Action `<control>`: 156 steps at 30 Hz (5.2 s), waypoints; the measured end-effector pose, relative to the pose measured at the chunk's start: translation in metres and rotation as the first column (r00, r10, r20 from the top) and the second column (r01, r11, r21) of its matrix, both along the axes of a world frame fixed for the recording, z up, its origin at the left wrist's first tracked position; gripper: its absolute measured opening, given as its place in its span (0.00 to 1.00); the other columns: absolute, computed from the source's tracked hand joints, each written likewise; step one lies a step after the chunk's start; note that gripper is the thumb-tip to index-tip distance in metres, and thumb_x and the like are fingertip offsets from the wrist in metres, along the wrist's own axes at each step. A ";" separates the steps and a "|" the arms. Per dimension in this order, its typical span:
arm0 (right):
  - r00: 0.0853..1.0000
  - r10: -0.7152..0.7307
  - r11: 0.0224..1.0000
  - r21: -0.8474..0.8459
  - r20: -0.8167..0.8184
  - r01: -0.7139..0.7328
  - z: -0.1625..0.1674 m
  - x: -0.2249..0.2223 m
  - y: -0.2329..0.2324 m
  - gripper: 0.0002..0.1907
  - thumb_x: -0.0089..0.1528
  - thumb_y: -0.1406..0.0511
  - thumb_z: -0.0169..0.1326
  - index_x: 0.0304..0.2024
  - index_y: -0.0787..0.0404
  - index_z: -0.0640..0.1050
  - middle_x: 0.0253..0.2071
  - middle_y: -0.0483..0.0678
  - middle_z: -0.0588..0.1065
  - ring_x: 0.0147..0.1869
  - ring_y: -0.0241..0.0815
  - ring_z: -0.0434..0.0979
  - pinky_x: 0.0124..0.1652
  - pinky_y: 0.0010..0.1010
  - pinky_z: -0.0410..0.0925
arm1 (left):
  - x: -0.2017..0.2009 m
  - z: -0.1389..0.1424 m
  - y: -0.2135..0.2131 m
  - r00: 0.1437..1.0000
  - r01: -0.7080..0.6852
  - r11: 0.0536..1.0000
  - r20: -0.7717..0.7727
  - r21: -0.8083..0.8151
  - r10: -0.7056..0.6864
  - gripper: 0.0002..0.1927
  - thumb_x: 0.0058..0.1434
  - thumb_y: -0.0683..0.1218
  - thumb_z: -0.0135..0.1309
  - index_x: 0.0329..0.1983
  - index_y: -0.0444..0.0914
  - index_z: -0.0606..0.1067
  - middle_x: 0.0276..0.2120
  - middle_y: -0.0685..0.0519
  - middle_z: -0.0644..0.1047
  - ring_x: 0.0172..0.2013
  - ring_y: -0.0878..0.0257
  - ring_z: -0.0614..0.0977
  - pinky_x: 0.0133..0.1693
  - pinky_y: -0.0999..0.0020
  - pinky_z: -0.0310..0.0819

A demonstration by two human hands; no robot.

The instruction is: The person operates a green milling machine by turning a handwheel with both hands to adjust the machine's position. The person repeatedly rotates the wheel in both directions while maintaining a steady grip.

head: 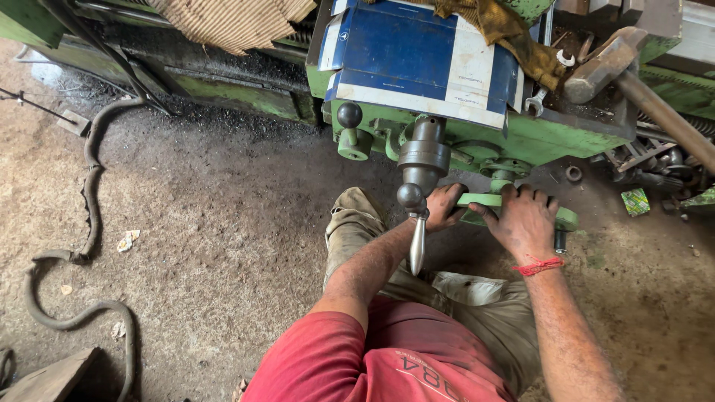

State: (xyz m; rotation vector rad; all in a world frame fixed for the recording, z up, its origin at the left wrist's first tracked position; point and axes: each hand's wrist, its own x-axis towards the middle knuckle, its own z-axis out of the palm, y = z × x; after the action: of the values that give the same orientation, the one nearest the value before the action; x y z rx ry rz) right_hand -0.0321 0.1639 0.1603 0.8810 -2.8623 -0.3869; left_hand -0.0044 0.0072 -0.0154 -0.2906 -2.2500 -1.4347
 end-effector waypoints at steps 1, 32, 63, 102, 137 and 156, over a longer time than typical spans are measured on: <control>1.000 0.002 1.000 0.001 -0.002 -0.002 0.001 0.001 -0.001 0.42 0.60 0.30 0.45 0.48 0.59 0.79 0.42 0.56 0.76 0.48 0.57 0.75 0.47 0.51 0.63 | 0.000 -0.001 0.001 1.000 -0.008 1.000 -0.017 0.009 0.008 0.21 0.56 0.44 0.62 0.50 0.36 0.69 0.41 0.44 0.78 0.43 0.44 0.82 0.46 0.53 0.76; 0.994 -0.059 0.985 -0.157 0.088 0.072 -0.001 0.007 -0.001 0.36 0.57 0.35 0.54 0.46 0.58 0.79 0.46 0.52 0.73 0.54 0.53 0.70 0.56 0.62 0.57 | 0.001 -0.020 0.005 0.996 -0.014 0.999 0.086 -0.047 0.018 0.19 0.59 0.44 0.59 0.52 0.36 0.70 0.41 0.40 0.78 0.41 0.38 0.81 0.42 0.49 0.76; 0.996 -0.048 0.985 -0.161 0.076 0.060 0.002 0.010 -0.005 0.34 0.55 0.39 0.58 0.46 0.60 0.79 0.46 0.51 0.74 0.55 0.53 0.71 0.58 0.62 0.57 | 0.000 -0.035 0.010 0.994 -0.058 0.997 0.087 -0.057 0.062 0.20 0.61 0.46 0.56 0.54 0.34 0.69 0.43 0.38 0.77 0.41 0.37 0.81 0.42 0.51 0.77; 0.982 -0.039 0.921 -0.374 0.183 0.106 0.022 -0.027 0.053 0.38 0.51 0.38 0.64 0.41 0.65 0.80 0.43 0.56 0.75 0.53 0.56 0.73 0.54 0.51 0.61 | -0.012 0.103 0.042 0.995 -0.079 0.978 -0.082 -0.194 0.064 0.24 0.51 0.46 0.62 0.50 0.34 0.72 0.45 0.40 0.75 0.45 0.39 0.78 0.46 0.50 0.74; 0.972 -0.053 0.829 -0.533 0.231 0.172 -0.003 -0.037 0.107 0.48 0.48 0.29 0.57 0.49 0.62 0.80 0.50 0.55 0.78 0.58 0.55 0.75 0.60 0.51 0.63 | -0.023 0.053 0.046 0.982 -0.188 0.964 -0.060 -0.189 0.179 0.12 0.51 0.46 0.61 0.34 0.39 0.73 0.35 0.47 0.76 0.37 0.43 0.80 0.37 0.51 0.75; 0.964 -0.086 0.841 -0.501 0.250 0.205 -0.003 -0.035 0.102 0.47 0.48 0.30 0.57 0.49 0.60 0.80 0.49 0.52 0.77 0.59 0.53 0.74 0.60 0.50 0.62 | -0.020 0.063 0.045 0.985 -0.165 0.976 -0.077 -0.140 0.155 0.11 0.53 0.45 0.60 0.35 0.38 0.72 0.35 0.47 0.76 0.36 0.43 0.80 0.36 0.52 0.75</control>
State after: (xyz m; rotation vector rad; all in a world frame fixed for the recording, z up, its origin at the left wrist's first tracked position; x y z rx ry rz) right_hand -0.0668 0.2662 0.1574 0.6282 -2.9879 0.5015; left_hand -0.0248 0.0525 0.0474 -0.1940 -2.2727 -1.1651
